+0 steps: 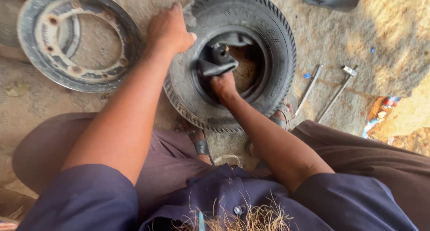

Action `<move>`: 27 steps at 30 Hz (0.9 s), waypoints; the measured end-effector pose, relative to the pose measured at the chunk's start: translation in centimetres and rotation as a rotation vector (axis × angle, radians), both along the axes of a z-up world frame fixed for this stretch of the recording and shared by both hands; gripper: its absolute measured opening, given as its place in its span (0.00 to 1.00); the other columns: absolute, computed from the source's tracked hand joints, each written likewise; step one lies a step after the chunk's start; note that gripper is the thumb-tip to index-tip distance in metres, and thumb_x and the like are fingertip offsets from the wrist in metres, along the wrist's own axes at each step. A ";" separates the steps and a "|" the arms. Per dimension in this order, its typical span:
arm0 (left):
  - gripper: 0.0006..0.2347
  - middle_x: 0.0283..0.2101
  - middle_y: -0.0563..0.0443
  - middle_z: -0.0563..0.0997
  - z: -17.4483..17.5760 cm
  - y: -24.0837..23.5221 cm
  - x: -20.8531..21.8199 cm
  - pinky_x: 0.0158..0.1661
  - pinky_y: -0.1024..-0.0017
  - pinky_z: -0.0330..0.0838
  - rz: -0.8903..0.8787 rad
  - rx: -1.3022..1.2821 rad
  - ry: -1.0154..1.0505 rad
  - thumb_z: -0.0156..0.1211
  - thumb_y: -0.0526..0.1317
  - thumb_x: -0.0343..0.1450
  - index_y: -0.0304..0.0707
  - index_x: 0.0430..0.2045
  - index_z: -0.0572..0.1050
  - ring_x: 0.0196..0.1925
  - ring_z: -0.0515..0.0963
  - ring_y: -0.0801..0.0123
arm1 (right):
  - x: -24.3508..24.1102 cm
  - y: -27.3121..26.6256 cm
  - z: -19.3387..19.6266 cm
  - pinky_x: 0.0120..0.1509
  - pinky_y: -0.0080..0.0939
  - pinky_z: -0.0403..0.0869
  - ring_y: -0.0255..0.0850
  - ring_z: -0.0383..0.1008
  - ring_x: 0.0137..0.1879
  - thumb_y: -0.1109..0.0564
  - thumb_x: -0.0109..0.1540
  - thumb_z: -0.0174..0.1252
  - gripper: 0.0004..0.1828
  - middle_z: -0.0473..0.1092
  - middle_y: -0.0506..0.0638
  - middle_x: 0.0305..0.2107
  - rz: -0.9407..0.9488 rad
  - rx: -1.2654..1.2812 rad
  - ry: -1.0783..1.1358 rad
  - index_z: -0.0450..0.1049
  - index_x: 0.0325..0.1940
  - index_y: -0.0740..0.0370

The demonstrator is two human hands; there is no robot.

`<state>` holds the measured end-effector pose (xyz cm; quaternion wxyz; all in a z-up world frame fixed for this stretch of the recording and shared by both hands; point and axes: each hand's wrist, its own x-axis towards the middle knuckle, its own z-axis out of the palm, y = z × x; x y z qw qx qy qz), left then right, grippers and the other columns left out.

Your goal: The person removes an inner tube from a tire, inspects the interior, and then uses a red-handled tool to work on the valve stem area.

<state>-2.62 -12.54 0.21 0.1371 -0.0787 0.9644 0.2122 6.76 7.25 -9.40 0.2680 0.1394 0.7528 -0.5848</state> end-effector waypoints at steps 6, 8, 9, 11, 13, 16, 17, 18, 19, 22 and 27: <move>0.30 0.49 0.31 0.79 1.4 -0.2 -0.6 0.51 0.51 0.72 0.032 0.027 -0.032 0.78 0.48 0.58 0.30 0.49 0.71 0.52 0.79 0.41 | -1.4 1.3 0.6 0.60 0.44 0.72 0.41 0.73 0.57 0.52 0.55 0.73 0.34 0.74 0.50 0.53 0.141 -0.069 0.013 0.69 0.63 0.59; 0.29 0.49 0.31 0.80 0.8 0.0 0.2 0.51 0.51 0.74 0.031 0.000 -0.042 0.77 0.47 0.60 0.29 0.50 0.71 0.52 0.79 0.40 | -0.2 0.5 0.3 0.62 0.45 0.71 0.42 0.73 0.59 0.50 0.57 0.73 0.35 0.74 0.51 0.55 0.219 0.084 0.152 0.66 0.62 0.61; 0.28 0.49 0.30 0.80 0.4 0.2 0.2 0.51 0.52 0.74 0.029 -0.007 -0.042 0.76 0.47 0.61 0.29 0.50 0.71 0.52 0.79 0.39 | 0.3 0.3 0.2 0.64 0.46 0.71 0.46 0.73 0.60 0.47 0.60 0.72 0.32 0.74 0.54 0.55 0.261 0.289 0.068 0.68 0.62 0.61; 0.28 0.49 0.29 0.80 0.1 0.4 0.1 0.51 0.52 0.75 0.025 -0.021 -0.050 0.75 0.46 0.61 0.28 0.50 0.71 0.52 0.79 0.39 | 0.7 -0.2 0.1 0.68 0.49 0.72 0.52 0.74 0.62 0.41 0.67 0.68 0.29 0.75 0.58 0.55 0.334 0.696 -0.091 0.71 0.62 0.61; 0.29 0.50 0.30 0.80 0.1 0.0 -0.5 0.52 0.52 0.74 0.027 0.007 -0.062 0.76 0.47 0.60 0.29 0.51 0.72 0.53 0.79 0.40 | 0.0 0.4 0.2 0.65 0.47 0.73 0.48 0.74 0.60 0.48 0.61 0.71 0.29 0.75 0.56 0.54 0.240 0.340 -0.082 0.70 0.61 0.60; 0.34 0.52 0.32 0.79 -0.3 -1.6 -0.5 0.55 0.53 0.72 0.028 0.098 -0.078 0.78 0.52 0.58 0.29 0.53 0.72 0.55 0.78 0.42 | -1.7 3.1 0.7 0.63 0.47 0.77 0.49 0.76 0.57 0.56 0.55 0.72 0.31 0.74 0.56 0.53 0.135 -0.245 -0.391 0.70 0.60 0.62; 0.35 0.52 0.30 0.78 -0.8 -1.9 -0.2 0.54 0.53 0.71 0.023 0.118 -0.070 0.78 0.54 0.58 0.27 0.53 0.71 0.56 0.77 0.41 | -2.0 4.3 0.8 0.62 0.48 0.78 0.50 0.76 0.56 0.58 0.54 0.73 0.31 0.74 0.57 0.52 0.113 -0.446 -0.559 0.71 0.60 0.62; 0.37 0.53 0.29 0.77 -1.4 -2.1 -0.1 0.54 0.53 0.70 0.018 0.138 -0.062 0.79 0.56 0.58 0.25 0.53 0.70 0.56 0.76 0.41 | -2.6 5.2 0.9 0.62 0.48 0.78 0.49 0.76 0.57 0.56 0.56 0.72 0.30 0.73 0.58 0.52 0.176 -0.491 -0.612 0.71 0.59 0.64; 0.36 0.53 0.29 0.77 -2.0 -2.3 0.4 0.55 0.53 0.70 0.027 0.122 -0.099 0.77 0.56 0.59 0.26 0.53 0.71 0.56 0.76 0.40 | -2.7 5.4 0.9 0.62 0.48 0.78 0.49 0.75 0.57 0.54 0.57 0.72 0.29 0.73 0.58 0.52 0.237 -0.541 -0.675 0.71 0.59 0.65; 0.35 0.55 0.28 0.77 -3.0 -2.3 -0.8 0.57 0.53 0.70 0.014 0.071 -0.119 0.76 0.57 0.61 0.25 0.53 0.72 0.58 0.76 0.40 | -3.7 3.7 1.4 0.63 0.47 0.73 0.45 0.72 0.60 0.44 0.60 0.69 0.32 0.72 0.54 0.56 0.490 -0.086 -0.635 0.70 0.63 0.61; 0.34 0.59 0.31 0.77 -2.9 -2.3 -0.4 0.63 0.55 0.69 0.006 0.115 -0.229 0.75 0.57 0.62 0.29 0.55 0.74 0.64 0.75 0.44 | -3.2 2.7 3.9 0.65 0.60 0.68 0.60 0.70 0.63 0.38 0.62 0.63 0.35 0.73 0.65 0.56 0.787 0.275 -0.366 0.74 0.62 0.68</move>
